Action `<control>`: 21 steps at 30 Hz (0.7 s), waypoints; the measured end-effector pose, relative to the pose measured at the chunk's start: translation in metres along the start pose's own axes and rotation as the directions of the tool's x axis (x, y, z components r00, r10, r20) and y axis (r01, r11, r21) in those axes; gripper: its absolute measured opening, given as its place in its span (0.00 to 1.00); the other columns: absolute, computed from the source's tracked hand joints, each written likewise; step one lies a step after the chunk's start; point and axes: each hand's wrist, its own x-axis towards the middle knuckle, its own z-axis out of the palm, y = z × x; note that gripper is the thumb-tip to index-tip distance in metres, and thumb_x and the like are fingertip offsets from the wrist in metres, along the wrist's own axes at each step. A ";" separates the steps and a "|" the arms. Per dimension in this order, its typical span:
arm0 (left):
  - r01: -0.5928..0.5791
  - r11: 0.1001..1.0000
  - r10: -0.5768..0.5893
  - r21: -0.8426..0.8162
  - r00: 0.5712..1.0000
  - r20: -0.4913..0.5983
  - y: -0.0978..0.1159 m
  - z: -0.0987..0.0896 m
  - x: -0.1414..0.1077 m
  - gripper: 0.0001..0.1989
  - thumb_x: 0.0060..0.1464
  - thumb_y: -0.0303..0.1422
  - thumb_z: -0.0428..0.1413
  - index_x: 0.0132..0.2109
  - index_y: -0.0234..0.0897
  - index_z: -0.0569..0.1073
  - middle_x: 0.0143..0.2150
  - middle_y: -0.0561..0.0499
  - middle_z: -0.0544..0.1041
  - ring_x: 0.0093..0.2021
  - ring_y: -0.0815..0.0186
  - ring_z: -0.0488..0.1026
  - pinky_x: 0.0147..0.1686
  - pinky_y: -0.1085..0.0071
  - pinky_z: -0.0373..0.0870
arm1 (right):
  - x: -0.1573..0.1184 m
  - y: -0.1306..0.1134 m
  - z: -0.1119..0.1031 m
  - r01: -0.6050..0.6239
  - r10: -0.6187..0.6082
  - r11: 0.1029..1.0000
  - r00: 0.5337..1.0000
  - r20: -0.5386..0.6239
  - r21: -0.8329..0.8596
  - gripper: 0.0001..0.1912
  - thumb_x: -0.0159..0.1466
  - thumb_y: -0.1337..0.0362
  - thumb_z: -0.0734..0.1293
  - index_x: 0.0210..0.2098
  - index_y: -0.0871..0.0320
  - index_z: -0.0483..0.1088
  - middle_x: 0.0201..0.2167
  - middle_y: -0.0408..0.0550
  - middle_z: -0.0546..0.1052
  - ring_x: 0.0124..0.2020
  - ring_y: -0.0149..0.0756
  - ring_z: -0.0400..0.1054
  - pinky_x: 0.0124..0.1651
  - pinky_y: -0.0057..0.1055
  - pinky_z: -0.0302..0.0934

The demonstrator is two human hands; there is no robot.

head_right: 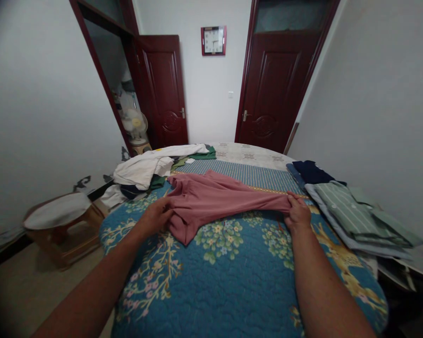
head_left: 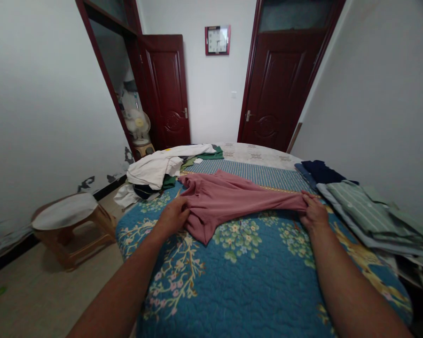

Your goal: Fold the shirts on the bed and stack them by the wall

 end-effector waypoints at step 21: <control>0.228 0.973 -0.223 0.043 0.970 -0.099 -0.031 -0.013 0.013 0.19 0.51 0.42 0.64 0.48 0.37 0.79 0.51 0.37 0.82 0.51 0.48 0.78 0.47 0.62 0.69 | 0.011 -0.001 -0.015 -0.055 0.057 0.998 0.994 0.098 -0.026 0.21 0.47 0.64 0.78 0.42 0.56 0.80 0.34 0.43 0.81 0.30 0.34 0.74 0.33 0.29 0.72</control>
